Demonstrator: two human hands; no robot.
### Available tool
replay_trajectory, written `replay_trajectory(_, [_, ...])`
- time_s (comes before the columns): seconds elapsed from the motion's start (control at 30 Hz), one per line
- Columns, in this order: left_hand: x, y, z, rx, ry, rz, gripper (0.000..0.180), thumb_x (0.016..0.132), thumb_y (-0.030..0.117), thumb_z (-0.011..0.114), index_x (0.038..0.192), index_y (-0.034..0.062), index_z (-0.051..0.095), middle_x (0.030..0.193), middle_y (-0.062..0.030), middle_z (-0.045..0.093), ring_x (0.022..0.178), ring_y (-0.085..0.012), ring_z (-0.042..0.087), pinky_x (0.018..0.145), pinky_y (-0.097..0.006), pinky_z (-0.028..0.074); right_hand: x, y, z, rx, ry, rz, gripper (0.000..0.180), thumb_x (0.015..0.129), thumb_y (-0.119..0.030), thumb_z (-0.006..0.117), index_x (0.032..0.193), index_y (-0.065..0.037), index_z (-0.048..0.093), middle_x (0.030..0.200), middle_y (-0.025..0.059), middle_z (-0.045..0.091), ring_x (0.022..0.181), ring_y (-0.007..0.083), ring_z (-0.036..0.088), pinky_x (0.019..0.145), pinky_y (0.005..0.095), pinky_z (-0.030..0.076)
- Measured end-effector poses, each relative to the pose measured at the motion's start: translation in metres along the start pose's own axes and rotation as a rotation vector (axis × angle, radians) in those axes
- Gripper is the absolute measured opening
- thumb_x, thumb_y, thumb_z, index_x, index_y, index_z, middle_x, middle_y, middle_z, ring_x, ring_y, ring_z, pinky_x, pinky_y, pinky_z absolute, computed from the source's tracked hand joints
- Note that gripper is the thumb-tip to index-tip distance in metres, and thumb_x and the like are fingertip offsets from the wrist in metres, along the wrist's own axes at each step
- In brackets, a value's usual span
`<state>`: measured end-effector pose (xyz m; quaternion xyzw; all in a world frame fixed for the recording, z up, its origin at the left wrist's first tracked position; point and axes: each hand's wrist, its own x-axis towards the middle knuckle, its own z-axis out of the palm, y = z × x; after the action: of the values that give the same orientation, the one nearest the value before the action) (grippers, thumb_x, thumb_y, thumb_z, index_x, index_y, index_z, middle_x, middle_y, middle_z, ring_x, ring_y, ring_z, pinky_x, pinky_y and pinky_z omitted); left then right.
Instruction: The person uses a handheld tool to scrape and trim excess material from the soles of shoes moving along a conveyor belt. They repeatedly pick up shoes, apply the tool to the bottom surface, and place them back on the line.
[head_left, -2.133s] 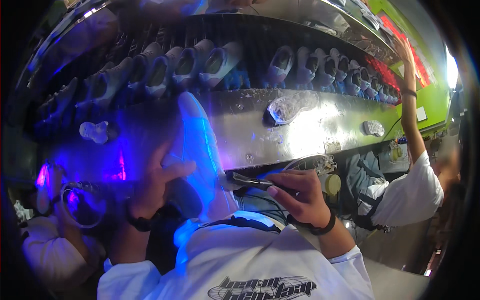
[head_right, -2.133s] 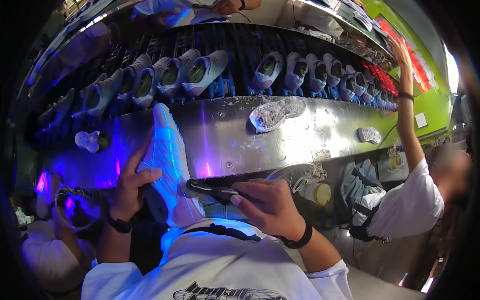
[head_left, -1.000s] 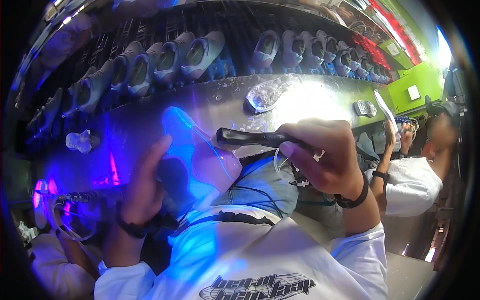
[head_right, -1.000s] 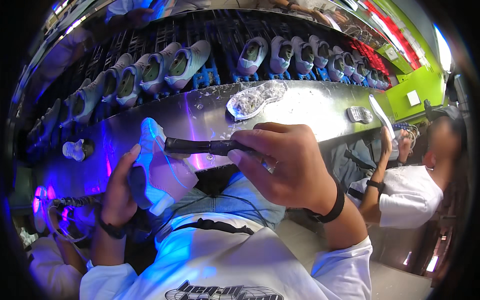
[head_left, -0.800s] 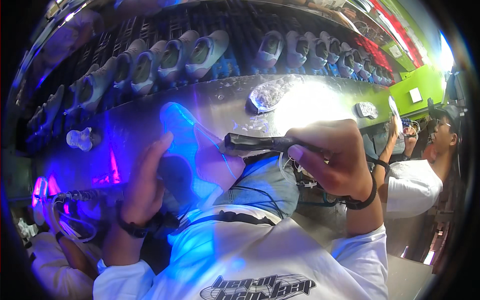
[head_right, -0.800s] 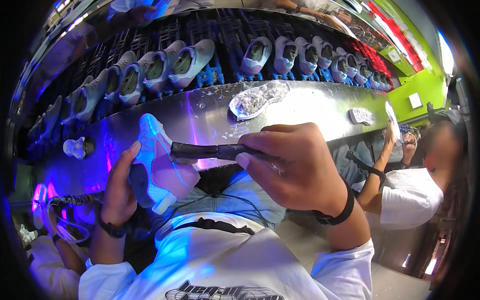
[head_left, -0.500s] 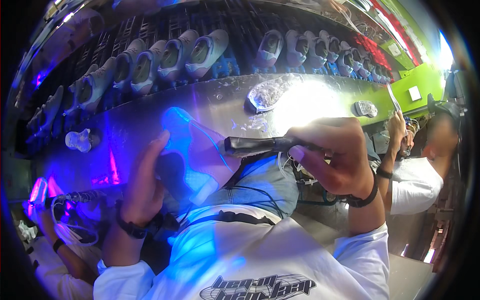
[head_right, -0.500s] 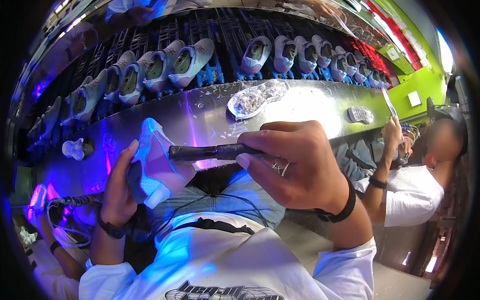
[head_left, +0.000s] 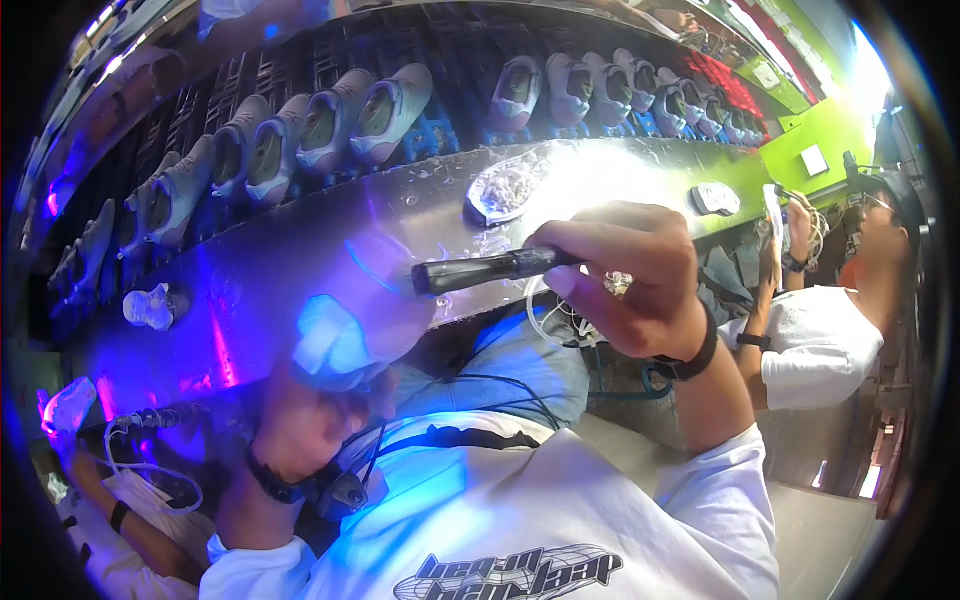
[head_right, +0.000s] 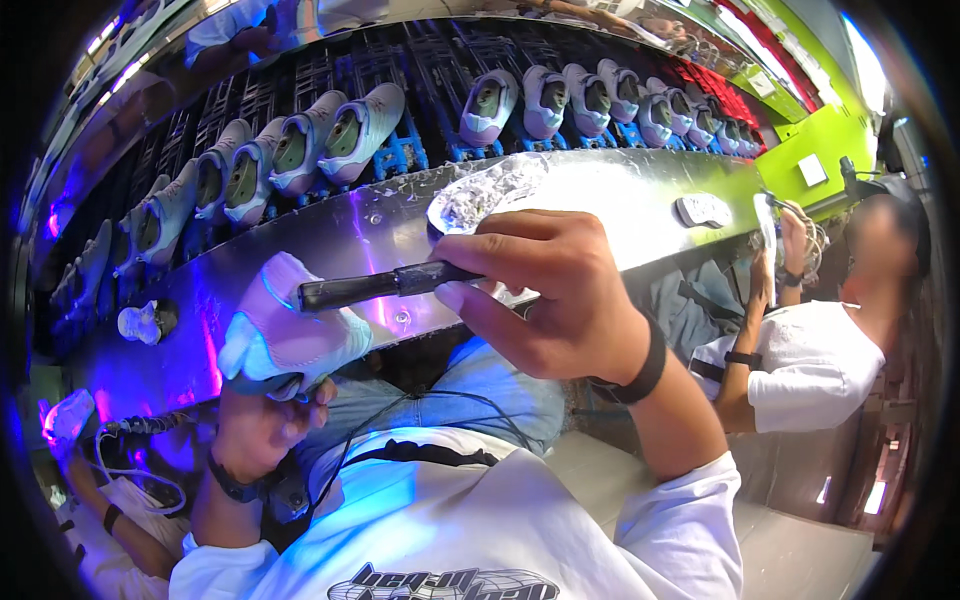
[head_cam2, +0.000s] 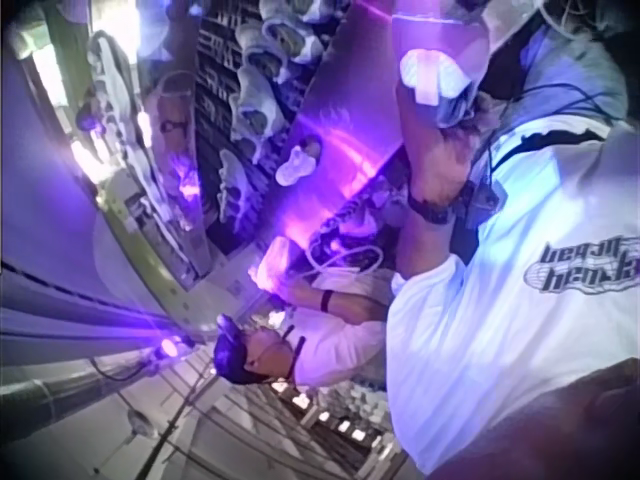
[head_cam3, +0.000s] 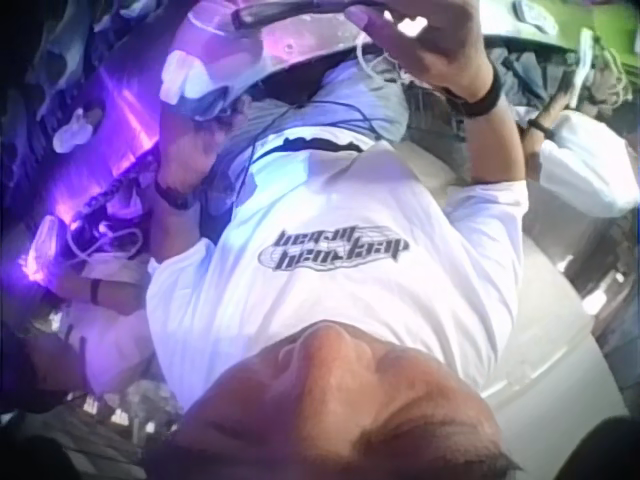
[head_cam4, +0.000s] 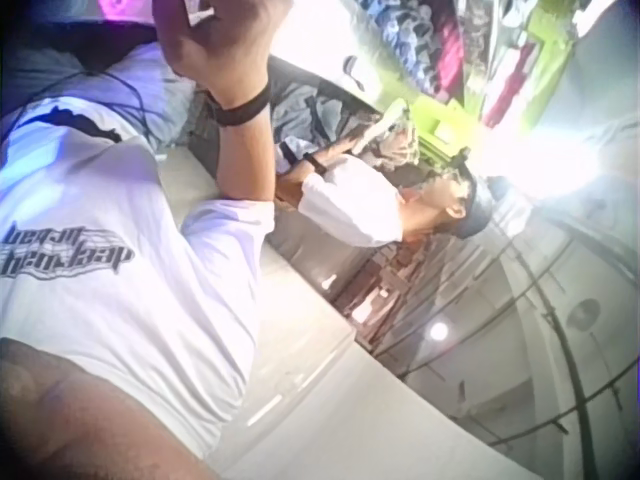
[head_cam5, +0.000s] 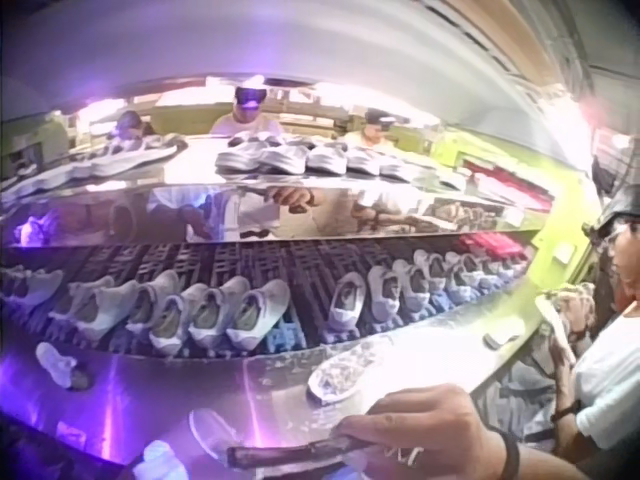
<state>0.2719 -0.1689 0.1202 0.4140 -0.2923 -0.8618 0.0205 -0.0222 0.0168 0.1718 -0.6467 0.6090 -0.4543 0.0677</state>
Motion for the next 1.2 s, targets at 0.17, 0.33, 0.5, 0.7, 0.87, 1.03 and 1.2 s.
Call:
replay_trajectory(0.17, [-0.005, -0.002, 0.003, -0.35, -0.133, -0.16, 0.05, 0.106, 0.047, 0.048, 0.116, -0.0007, 0.059, 0.094, -0.0251, 0.059, 0.074, -0.0358, 0.07, 0.046, -0.03, 0.054, -0.009, 0.012, 0.017, 0.118, 0.07, 0.015, 0.028, 0.082, -0.005, 0.075, 0.108, 0.006, 0.077, 0.076, 0.016, 0.068, 0.063, 0.0273, 0.065, 0.057, 0.0357, 0.049])
replay_trajectory(0.33, [-0.01, -0.002, 0.002, -0.436, -0.178, -0.296, 0.051, 0.106, 0.047, 0.047, 0.114, -0.0015, 0.059, 0.095, -0.0253, 0.059, 0.073, -0.0356, 0.07, 0.046, -0.031, 0.053, -0.027, 0.016, 0.04, 0.252, 0.148, 0.102, 0.027, 0.086, -0.007, 0.073, 0.108, 0.008, 0.076, 0.08, 0.0173, 0.07, 0.067, 0.026, 0.066, 0.061, 0.035, 0.05])
replay_trajectory(0.5, [-0.009, -0.004, 0.007, -0.45, -0.264, -0.251, 0.057, 0.107, 0.049, 0.044, 0.122, -0.0037, 0.057, 0.094, -0.026, 0.061, 0.071, -0.036, 0.071, 0.05, -0.03, 0.055, -0.044, 0.019, 0.058, 0.275, 0.125, 0.214, 0.025, 0.09, -0.009, 0.072, 0.108, 0.008, 0.075, 0.081, 0.0164, 0.069, 0.067, 0.0252, 0.065, 0.062, 0.0335, 0.049])
replay_trajectory(0.7, [0.008, -0.016, -0.022, 0.206, -0.121, 0.337, 0.045, 0.105, 0.035, 0.056, 0.134, -0.0001, 0.058, 0.126, -0.023, 0.063, 0.104, -0.0328, 0.07, 0.083, -0.04, 0.058, -0.053, 0.006, 0.052, 0.256, 0.131, 0.369, 0.023, 0.091, -0.011, 0.073, 0.105, 0.007, 0.075, 0.079, 0.0152, 0.068, 0.065, 0.0248, 0.064, 0.062, 0.034, 0.05])
replay_trajectory(0.87, [0.012, -0.008, -0.048, 1.219, 0.003, 0.992, 0.037, 0.101, -0.002, 0.061, 0.137, 0.004, 0.059, 0.142, -0.0154, 0.06, 0.129, -0.0236, 0.06, 0.11, -0.041, 0.047, -0.038, -0.023, 0.03, 0.246, 0.077, 0.337, 0.02, 0.092, -0.013, 0.073, 0.1, 0.005, 0.076, 0.073, 0.0139, 0.068, 0.063, 0.0241, 0.067, 0.061, 0.0329, 0.05])
replay_trajectory(1.03, [0.005, 0.01, -0.015, 0.527, 0.058, 0.584, 0.049, 0.101, 0.015, 0.06, 0.147, 0.0017, 0.055, 0.136, -0.0117, 0.065, 0.127, -0.0194, 0.061, 0.11, -0.036, 0.045, -0.022, -0.045, 0.019, 0.141, -0.072, 0.397, 0.016, 0.089, -0.01, 0.074, 0.097, 0.003, 0.076, 0.071, 0.0131, 0.067, 0.059, 0.0228, 0.064, 0.056, 0.0329, 0.047])
replay_trajectory(1.2, [0.002, 0.016, -0.001, 0.419, 0.146, 0.636, 0.032, 0.096, 0.027, 0.07, 0.116, 0.0018, 0.069, 0.098, -0.0012, 0.067, 0.09, -0.0106, 0.062, 0.082, -0.029, 0.049, -0.017, -0.046, 0.02, 0.058, -0.092, 0.32, 0.015, 0.086, -0.009, 0.076, 0.095, 0.002, 0.076, 0.07, 0.0121, 0.065, 0.056, 0.0236, 0.061, 0.053, 0.0338, 0.044])
